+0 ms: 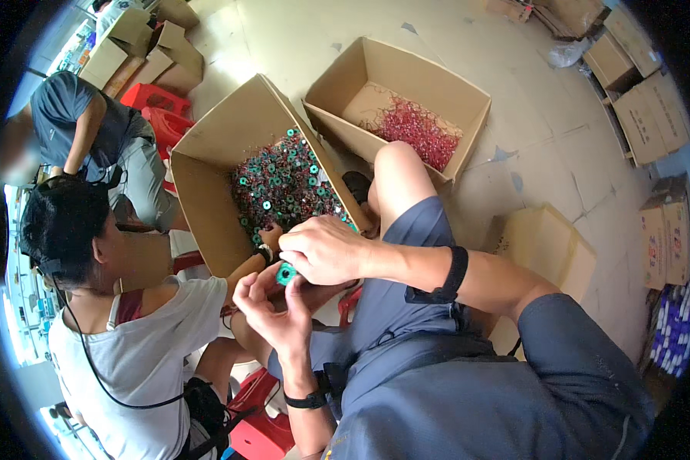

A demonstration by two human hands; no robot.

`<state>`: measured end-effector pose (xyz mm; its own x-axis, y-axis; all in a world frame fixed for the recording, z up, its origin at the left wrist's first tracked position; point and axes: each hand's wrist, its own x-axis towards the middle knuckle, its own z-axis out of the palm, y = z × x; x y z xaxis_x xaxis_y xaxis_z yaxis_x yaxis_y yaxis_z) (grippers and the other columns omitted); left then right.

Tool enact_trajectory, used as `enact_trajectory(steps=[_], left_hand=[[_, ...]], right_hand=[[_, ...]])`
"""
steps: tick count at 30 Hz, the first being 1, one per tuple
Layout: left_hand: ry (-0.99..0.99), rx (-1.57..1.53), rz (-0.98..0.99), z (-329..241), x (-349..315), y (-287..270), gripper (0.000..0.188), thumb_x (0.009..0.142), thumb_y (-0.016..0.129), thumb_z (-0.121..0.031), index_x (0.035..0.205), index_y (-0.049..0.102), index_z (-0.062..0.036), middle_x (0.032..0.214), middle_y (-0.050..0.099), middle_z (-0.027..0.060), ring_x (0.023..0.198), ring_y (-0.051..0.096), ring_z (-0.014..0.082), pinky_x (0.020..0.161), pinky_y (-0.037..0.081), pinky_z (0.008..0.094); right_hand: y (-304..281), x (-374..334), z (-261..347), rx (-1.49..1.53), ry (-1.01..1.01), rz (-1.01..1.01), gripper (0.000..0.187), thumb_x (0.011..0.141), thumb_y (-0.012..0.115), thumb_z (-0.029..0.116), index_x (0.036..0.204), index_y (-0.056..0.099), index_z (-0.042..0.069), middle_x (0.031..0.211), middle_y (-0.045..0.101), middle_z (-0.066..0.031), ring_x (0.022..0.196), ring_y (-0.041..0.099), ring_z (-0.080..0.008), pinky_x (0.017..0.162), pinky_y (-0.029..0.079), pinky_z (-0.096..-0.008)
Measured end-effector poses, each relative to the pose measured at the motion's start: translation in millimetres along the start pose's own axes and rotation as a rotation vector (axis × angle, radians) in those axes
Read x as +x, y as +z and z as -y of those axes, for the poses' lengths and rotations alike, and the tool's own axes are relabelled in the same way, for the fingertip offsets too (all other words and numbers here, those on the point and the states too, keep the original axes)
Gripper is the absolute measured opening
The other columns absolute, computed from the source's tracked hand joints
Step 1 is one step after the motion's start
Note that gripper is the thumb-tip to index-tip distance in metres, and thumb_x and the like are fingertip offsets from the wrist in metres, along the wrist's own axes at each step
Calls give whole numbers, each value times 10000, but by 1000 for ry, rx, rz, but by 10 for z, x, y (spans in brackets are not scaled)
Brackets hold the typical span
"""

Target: Sorting small green and multi-colored plastic parts from cardboard boxes into other containers.

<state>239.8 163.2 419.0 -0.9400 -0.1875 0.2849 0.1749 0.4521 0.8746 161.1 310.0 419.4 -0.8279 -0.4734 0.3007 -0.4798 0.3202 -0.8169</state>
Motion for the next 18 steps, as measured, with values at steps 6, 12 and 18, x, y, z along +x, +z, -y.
enact_trajectory(steps=[6,12,18], left_hand=[[12,43,2,-25,-25,-37,555,821,738,-1,1245,381,9,1061,673,169,915,649,209,868,504,304],[46,90,-1,-2,-5,-39,554,813,727,12,1249,385,3,1062,679,184,891,654,220,825,518,320],[16,100,-34,45,24,-13,533,826,746,-8,1230,399,-1,1073,686,171,895,662,202,802,524,303]], right_hand=[[30,-40,-7,-58,-76,2,109,831,597,103,743,585,39,704,596,-132,651,621,-356,608,513,-457],[9,10,23,36,-61,-16,114,799,611,84,708,552,50,674,575,-136,632,612,-350,572,489,-454],[19,-2,30,-46,-46,-8,150,854,598,94,721,557,40,676,576,-141,648,618,-358,568,482,-467]])
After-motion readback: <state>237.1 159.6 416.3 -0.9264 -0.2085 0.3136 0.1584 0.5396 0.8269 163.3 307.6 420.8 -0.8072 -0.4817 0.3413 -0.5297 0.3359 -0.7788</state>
